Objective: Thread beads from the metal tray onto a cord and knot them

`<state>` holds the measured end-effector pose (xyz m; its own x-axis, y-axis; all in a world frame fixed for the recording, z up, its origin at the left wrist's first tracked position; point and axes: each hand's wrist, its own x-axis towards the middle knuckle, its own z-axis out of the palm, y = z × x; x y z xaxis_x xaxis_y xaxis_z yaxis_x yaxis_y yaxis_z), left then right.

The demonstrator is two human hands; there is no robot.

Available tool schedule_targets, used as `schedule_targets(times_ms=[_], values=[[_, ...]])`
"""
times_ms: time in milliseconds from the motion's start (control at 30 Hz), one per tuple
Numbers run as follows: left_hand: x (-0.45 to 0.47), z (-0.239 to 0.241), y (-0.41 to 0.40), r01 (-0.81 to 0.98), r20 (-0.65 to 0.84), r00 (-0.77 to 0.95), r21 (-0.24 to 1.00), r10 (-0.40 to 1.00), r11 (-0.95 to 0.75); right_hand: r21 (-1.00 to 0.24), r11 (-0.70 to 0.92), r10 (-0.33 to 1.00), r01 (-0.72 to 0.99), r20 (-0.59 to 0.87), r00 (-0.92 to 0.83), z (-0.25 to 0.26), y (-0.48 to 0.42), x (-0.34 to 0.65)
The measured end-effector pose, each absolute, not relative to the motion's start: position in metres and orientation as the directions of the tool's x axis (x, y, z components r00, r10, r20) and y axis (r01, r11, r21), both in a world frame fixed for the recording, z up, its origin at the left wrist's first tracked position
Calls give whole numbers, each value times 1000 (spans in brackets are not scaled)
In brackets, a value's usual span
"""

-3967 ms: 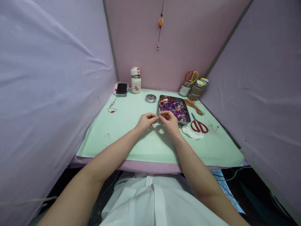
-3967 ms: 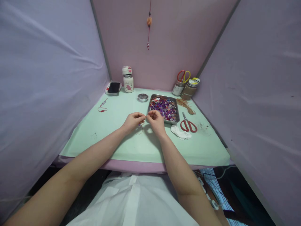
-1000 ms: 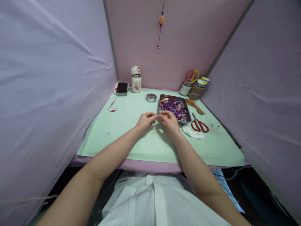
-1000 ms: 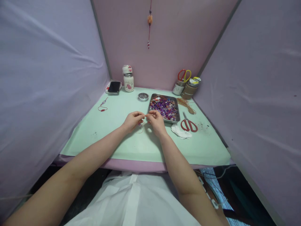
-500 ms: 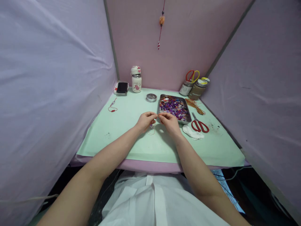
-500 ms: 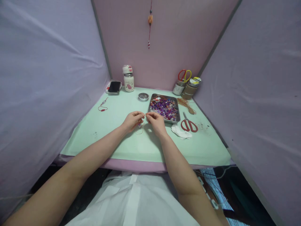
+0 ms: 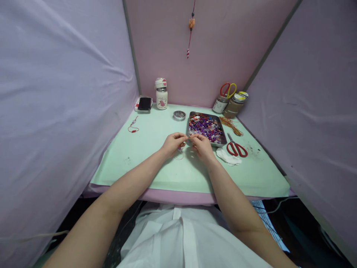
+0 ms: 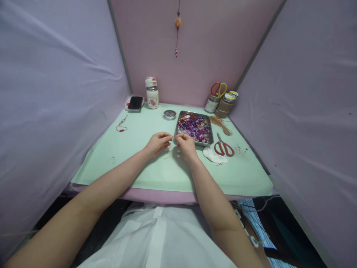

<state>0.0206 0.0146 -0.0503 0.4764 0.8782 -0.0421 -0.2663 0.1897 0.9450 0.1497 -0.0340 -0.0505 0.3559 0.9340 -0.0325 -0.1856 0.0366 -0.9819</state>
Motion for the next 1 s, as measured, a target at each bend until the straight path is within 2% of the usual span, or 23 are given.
schedule_targets(times_ms=[100,167,400,667,900,1000], values=[[19,-48,14,-295,-46,486,931,872,213,-956,16,947,-294,-80,312,-46,-37,149],[19,-48,14,-325,-43,495,917,868,231,-951,6,956,-308,-85,281,-44,-38,149],[18,-54,21,-372,-65,525,880,849,297,-970,-75,969,-232,-125,213,-45,-40,146],[14,-52,19,-305,-97,618,885,780,351,-977,-145,976,-156,-166,138,-47,-41,148],[18,-52,19,-301,-43,510,927,859,225,-976,-64,952,-207,-121,279,-45,-38,146],[20,-53,17,-284,14,477,949,879,139,-989,7,952,-148,-39,303,-48,-37,147]])
